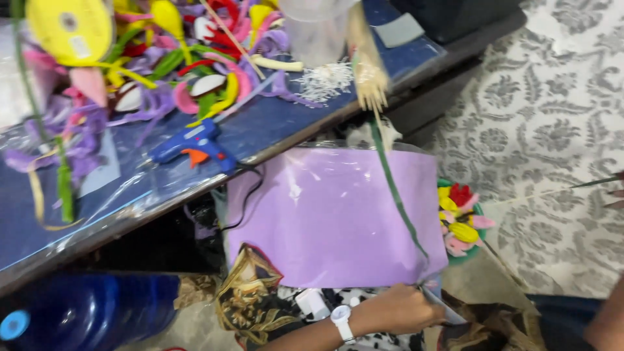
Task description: The person assembles artificial flowers by wrapping green tape around a red flower head and a stick. They then pick up yellow flower parts, arrange them, and use a hot glue gun to apply adhesive to the yellow pieces.
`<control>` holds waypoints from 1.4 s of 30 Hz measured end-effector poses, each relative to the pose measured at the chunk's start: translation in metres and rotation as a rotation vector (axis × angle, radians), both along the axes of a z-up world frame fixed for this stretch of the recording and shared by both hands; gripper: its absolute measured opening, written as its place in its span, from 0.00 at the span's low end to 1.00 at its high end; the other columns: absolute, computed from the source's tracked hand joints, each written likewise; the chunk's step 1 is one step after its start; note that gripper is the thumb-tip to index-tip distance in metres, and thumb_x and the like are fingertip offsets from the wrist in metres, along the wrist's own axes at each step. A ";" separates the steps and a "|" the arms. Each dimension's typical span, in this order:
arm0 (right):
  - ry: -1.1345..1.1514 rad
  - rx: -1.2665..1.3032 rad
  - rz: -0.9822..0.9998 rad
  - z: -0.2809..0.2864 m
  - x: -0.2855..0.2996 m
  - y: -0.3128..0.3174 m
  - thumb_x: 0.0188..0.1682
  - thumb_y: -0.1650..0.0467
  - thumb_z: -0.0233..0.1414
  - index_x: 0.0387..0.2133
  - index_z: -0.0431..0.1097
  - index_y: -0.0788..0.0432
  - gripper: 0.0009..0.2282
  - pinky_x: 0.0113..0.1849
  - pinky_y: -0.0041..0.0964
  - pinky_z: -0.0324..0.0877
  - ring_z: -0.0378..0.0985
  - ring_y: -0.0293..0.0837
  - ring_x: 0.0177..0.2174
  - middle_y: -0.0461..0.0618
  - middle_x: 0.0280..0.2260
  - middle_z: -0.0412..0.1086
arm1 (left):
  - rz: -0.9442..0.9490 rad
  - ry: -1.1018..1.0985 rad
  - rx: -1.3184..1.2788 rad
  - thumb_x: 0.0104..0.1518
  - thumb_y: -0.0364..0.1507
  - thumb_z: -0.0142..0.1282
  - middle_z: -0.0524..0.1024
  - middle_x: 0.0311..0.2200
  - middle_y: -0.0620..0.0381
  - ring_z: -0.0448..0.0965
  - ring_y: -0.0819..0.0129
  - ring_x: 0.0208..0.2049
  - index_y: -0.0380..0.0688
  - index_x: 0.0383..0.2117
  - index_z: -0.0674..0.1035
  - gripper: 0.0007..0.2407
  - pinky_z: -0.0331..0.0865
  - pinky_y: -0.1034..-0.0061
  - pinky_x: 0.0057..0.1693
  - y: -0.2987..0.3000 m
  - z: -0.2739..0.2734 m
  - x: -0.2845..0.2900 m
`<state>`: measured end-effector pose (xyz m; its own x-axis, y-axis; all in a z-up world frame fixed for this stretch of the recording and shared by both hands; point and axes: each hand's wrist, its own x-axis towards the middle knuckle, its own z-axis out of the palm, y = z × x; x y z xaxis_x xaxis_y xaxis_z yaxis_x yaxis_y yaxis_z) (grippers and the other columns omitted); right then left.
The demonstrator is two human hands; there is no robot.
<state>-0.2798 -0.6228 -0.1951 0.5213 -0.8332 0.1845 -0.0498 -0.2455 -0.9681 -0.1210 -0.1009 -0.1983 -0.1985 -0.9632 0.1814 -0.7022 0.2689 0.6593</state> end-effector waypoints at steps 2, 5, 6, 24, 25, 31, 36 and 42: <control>0.045 0.024 -0.106 -0.033 -0.016 -0.015 0.61 0.65 0.58 0.52 0.73 0.52 0.09 0.37 0.23 0.82 0.82 0.32 0.35 0.37 0.40 0.76 | -0.001 -0.079 0.079 0.73 0.41 0.42 0.78 0.20 0.47 0.81 0.46 0.21 0.41 0.37 0.80 0.18 0.70 0.52 0.27 0.002 -0.001 -0.001; 0.082 0.041 -0.217 -0.070 -0.032 -0.018 0.61 0.67 0.59 0.50 0.75 0.51 0.07 0.39 0.23 0.81 0.82 0.33 0.37 0.37 0.42 0.75 | -0.040 -0.122 0.371 0.69 0.53 0.29 0.80 0.23 0.41 0.82 0.41 0.23 0.35 0.28 0.77 0.31 0.70 0.50 0.26 0.002 -0.001 0.005; 0.053 -0.020 -0.244 -0.063 -0.025 -0.002 0.60 0.75 0.60 0.55 0.62 0.54 0.16 0.36 0.34 0.81 0.81 0.45 0.35 0.54 0.49 0.70 | -0.037 -0.103 0.439 0.70 0.52 0.29 0.80 0.23 0.43 0.80 0.44 0.23 0.35 0.30 0.79 0.32 0.68 0.54 0.25 0.002 -0.003 0.004; 0.111 0.105 -0.135 -0.083 0.077 0.083 0.59 0.83 0.55 0.61 0.48 0.62 0.24 0.39 0.42 0.83 0.81 0.59 0.37 0.75 0.55 0.66 | -0.032 -0.111 0.511 0.73 0.49 0.32 0.80 0.25 0.46 0.80 0.49 0.26 0.36 0.43 0.80 0.27 0.73 0.56 0.32 0.001 -0.013 0.011; 0.217 0.101 -0.175 -0.078 0.080 0.092 0.59 0.84 0.55 0.64 0.50 0.65 0.24 0.39 0.36 0.84 0.82 0.58 0.39 0.74 0.57 0.65 | -0.045 -0.104 0.524 0.73 0.48 0.33 0.79 0.24 0.49 0.79 0.52 0.24 0.37 0.44 0.80 0.26 0.73 0.58 0.32 0.001 -0.012 0.012; 0.063 0.124 -0.116 -0.129 0.085 0.084 0.50 0.84 0.59 0.57 0.50 0.61 0.27 0.45 0.58 0.81 0.72 0.67 0.53 0.72 0.58 0.61 | -0.026 -0.097 0.525 0.71 0.50 0.33 0.81 0.25 0.47 0.81 0.48 0.26 0.35 0.44 0.80 0.29 0.73 0.55 0.33 0.001 -0.011 0.011; 0.326 0.152 -0.054 -0.106 0.090 0.099 0.51 0.80 0.59 0.62 0.55 0.63 0.27 0.51 0.55 0.76 0.71 0.63 0.57 0.68 0.61 0.63 | -0.020 -0.105 0.494 0.71 0.50 0.34 0.81 0.25 0.46 0.82 0.48 0.26 0.34 0.40 0.80 0.28 0.73 0.56 0.30 0.002 -0.008 0.012; 0.684 0.192 0.082 -0.119 0.080 0.092 0.52 0.68 0.58 0.65 0.63 0.61 0.27 0.59 0.60 0.66 0.67 0.63 0.62 0.66 0.68 0.60 | -0.020 -0.131 0.515 0.72 0.48 0.35 0.82 0.29 0.43 0.83 0.45 0.32 0.36 0.44 0.80 0.26 0.74 0.52 0.34 0.000 -0.011 0.010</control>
